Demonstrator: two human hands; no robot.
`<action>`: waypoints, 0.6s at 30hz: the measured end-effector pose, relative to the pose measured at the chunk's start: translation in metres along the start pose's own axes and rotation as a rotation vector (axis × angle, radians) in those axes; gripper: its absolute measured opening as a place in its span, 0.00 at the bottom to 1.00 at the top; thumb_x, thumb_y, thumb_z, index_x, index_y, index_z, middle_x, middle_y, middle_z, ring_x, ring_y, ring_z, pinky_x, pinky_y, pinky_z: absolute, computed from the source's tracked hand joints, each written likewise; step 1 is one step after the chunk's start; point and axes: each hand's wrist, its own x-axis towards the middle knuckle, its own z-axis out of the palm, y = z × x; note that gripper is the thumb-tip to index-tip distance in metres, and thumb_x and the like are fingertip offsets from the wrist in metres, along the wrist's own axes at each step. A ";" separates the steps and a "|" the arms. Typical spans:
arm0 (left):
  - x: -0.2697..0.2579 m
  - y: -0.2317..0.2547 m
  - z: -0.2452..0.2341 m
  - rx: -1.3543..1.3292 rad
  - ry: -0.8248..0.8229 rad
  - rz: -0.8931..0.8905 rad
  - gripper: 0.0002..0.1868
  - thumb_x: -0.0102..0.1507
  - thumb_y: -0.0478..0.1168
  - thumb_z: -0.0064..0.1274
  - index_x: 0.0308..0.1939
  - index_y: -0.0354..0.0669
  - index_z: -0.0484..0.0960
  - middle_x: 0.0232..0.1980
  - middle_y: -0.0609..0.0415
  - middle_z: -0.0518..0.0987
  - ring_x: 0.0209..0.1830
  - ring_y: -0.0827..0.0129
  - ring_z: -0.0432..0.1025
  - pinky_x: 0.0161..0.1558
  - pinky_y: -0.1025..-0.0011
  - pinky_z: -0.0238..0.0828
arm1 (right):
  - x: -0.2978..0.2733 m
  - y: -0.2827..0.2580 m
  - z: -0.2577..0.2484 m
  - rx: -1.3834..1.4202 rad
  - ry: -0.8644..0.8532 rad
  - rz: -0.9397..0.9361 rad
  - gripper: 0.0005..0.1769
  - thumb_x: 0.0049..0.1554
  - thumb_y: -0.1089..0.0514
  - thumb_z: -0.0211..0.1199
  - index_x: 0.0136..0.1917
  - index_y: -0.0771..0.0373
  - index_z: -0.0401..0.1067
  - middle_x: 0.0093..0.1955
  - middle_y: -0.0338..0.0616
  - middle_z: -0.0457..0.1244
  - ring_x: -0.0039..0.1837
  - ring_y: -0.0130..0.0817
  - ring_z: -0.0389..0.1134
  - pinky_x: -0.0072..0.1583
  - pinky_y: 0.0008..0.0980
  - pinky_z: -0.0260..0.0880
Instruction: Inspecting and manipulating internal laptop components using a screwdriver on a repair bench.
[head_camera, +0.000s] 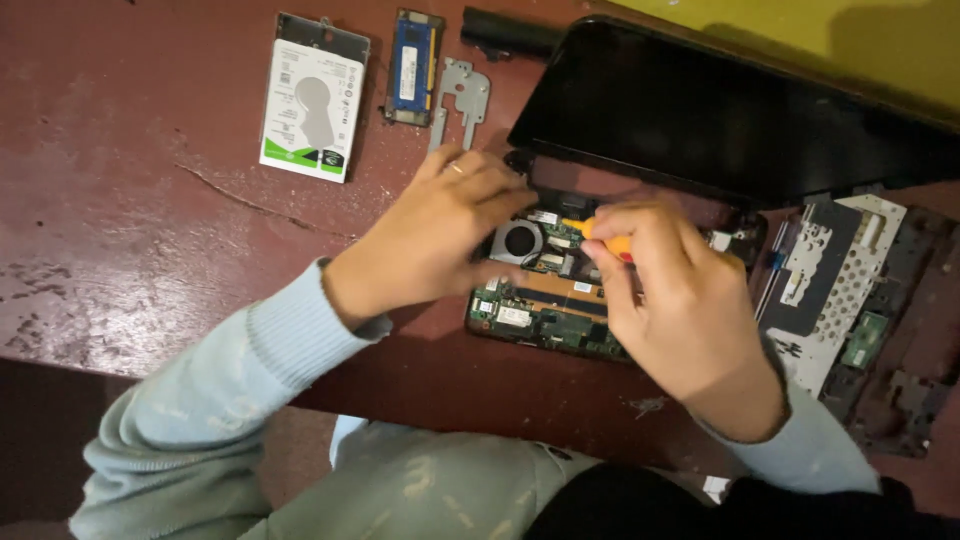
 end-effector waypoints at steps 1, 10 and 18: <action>-0.003 0.002 -0.011 -0.100 0.116 0.019 0.29 0.56 0.46 0.64 0.56 0.31 0.80 0.53 0.44 0.80 0.56 0.51 0.71 0.59 0.49 0.65 | -0.002 -0.002 0.002 0.002 0.028 -0.012 0.08 0.63 0.71 0.66 0.52 0.71 0.67 0.53 0.52 0.67 0.57 0.42 0.72 0.59 0.33 0.72; -0.077 -0.016 0.000 0.058 0.190 -0.299 0.11 0.59 0.42 0.65 0.45 0.51 0.86 0.44 0.58 0.80 0.45 0.57 0.71 0.45 0.57 0.57 | -0.023 -0.018 -0.009 0.219 0.201 0.146 0.15 0.66 0.75 0.62 0.61 0.76 0.60 0.60 0.64 0.67 0.65 0.53 0.73 0.70 0.41 0.72; -0.076 -0.017 0.019 0.037 0.292 -0.231 0.14 0.59 0.47 0.71 0.48 0.55 0.88 0.45 0.60 0.76 0.48 0.60 0.66 0.46 0.57 0.48 | -0.028 -0.016 -0.006 0.276 0.323 0.174 0.18 0.69 0.83 0.54 0.58 0.80 0.45 0.55 0.84 0.63 0.59 0.69 0.72 0.65 0.56 0.77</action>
